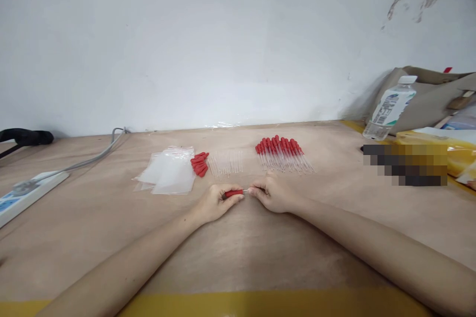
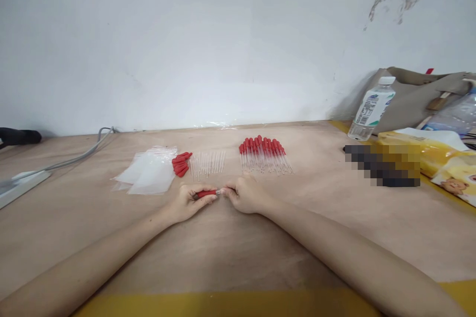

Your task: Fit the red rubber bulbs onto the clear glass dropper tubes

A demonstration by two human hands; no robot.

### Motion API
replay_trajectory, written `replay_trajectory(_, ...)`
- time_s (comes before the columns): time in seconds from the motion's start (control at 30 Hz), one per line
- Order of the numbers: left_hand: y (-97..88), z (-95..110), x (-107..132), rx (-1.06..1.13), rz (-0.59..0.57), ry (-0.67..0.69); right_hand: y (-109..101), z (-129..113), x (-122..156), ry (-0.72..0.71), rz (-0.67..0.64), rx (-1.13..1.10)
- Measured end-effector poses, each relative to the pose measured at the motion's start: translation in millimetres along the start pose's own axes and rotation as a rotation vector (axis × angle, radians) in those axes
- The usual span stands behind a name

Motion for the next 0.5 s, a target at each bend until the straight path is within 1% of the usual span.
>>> replay_trajectory(0.1,-2.9,-2,-2,0.027,0.021,-0.017,-2,0,-2,0.027,-0.059,-0.037)
replay_trajectory(0.2,-7.6,2,-3,-0.003,0.042,-0.003,-9,-5,0,0.005,-0.089,0.008)
replay_trajectory(0.3,-15.9,2,-2,-0.061,0.109,-0.038,-19,0,3,0.040,-0.103,0.029)
replay_trajectory(0.37,-21.0,0,0,-0.097,0.167,-0.048,-22,16,3,0.135,-0.139,-0.050)
replay_trajectory(0.4,-21.1,1,1,-0.115,0.175,-0.034,-23,27,3,0.202,-0.152,-0.111)
replay_trajectory(0.43,-19.4,2,1,-0.134,0.166,-0.010,-24,38,2,0.279,-0.156,-0.176)
replay_trajectory(0.5,-11.5,5,0,-0.179,0.097,0.041,-33,63,-2,0.436,-0.072,-0.221)
Point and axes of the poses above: each hand's wrist, its own x-axis away from the middle knuckle, its own y-axis out of the palm, z = x × y, the point moved 9 cm from there along -x, towards the middle knuckle, and after that the axes turned 1 degree about x, right-handed, at the moved point
